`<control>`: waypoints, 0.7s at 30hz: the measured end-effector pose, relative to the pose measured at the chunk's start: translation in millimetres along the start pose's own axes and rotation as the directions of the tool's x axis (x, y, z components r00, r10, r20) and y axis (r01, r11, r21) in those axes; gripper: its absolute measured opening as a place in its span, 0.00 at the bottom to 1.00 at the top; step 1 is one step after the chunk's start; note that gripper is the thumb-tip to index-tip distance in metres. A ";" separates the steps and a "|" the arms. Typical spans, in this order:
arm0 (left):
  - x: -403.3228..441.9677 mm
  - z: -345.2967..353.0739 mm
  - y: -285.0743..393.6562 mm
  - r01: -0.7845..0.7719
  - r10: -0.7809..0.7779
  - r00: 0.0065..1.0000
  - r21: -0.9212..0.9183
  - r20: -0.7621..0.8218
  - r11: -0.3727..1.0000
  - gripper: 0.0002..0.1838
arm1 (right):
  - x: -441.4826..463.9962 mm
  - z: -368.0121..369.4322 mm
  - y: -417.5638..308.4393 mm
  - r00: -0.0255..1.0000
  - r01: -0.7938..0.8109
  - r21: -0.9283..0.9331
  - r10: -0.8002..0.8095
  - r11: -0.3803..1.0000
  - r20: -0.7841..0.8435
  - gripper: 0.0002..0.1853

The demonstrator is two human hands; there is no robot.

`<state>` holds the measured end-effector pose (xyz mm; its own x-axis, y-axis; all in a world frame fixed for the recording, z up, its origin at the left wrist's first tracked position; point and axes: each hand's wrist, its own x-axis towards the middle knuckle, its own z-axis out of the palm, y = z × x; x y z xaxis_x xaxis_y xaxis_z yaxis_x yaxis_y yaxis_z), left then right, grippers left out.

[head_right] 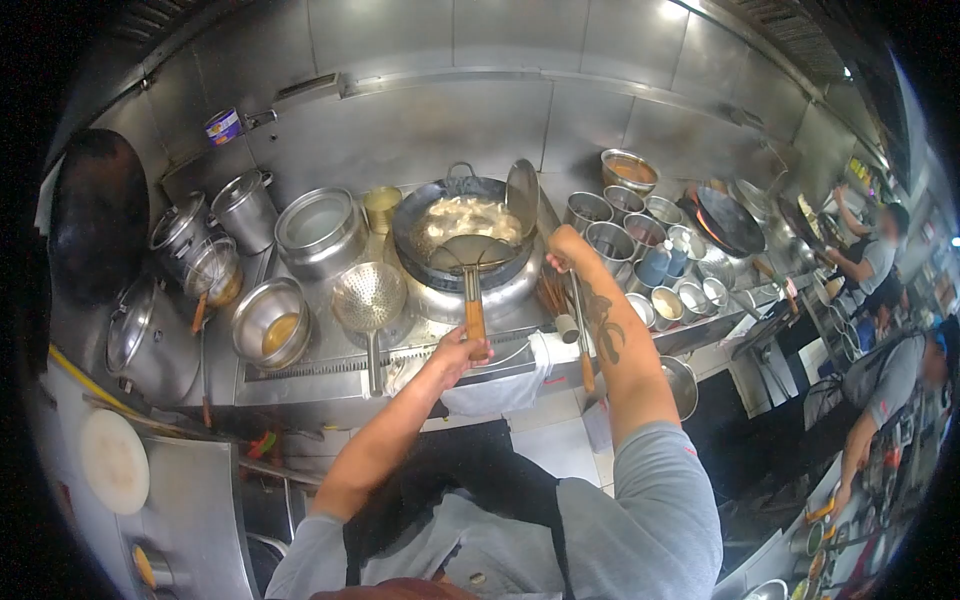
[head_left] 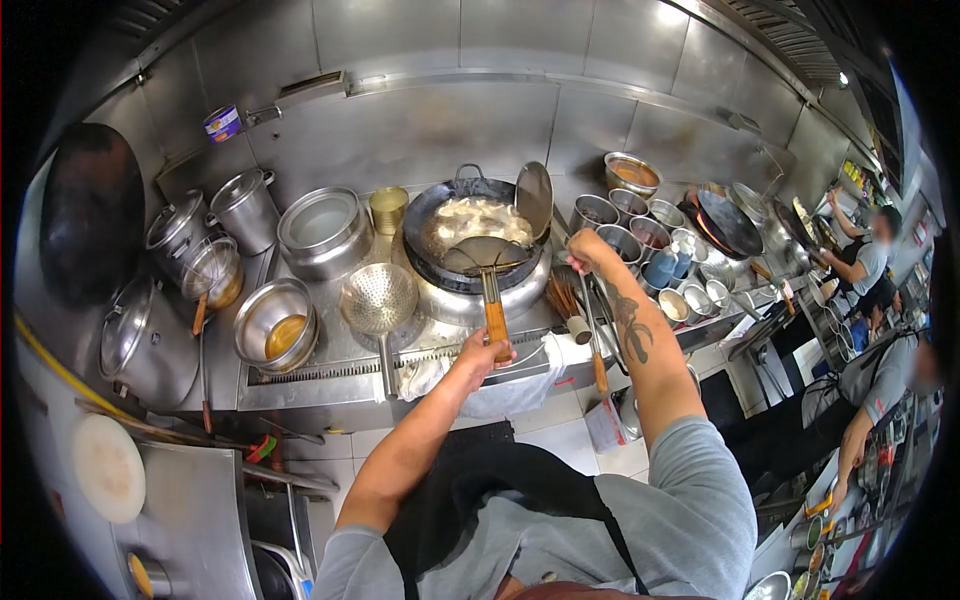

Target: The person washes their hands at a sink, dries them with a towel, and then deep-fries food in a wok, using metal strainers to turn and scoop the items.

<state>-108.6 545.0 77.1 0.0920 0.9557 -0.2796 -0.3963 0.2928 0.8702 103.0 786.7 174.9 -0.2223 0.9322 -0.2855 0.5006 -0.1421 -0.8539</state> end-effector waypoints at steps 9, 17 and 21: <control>-2.2 -3.5 -19.4 -0.008 0.009 1.000 0.051 -0.015 0.999 0.28 | 39.7 33.0 19.0 0.981 -0.180 0.433 0.130 0.883 0.141 0.06; -18.6 -12.1 -22.1 0.027 -0.027 1.000 0.122 -0.002 0.992 0.26 | 18.2 51.2 -34.8 0.999 0.007 0.106 -0.012 0.994 0.042 0.08; -28.9 -15.6 -17.6 0.066 -0.071 0.997 0.144 0.025 0.987 0.29 | 3.9 55.1 -58.4 0.994 0.070 0.053 -0.074 0.996 0.085 0.09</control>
<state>-118.6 511.8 63.5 0.1428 0.9331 -0.3302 -0.2535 0.3569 0.8991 26.8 780.3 199.7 -0.3293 0.9085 -0.2574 0.4392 -0.0940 -0.8935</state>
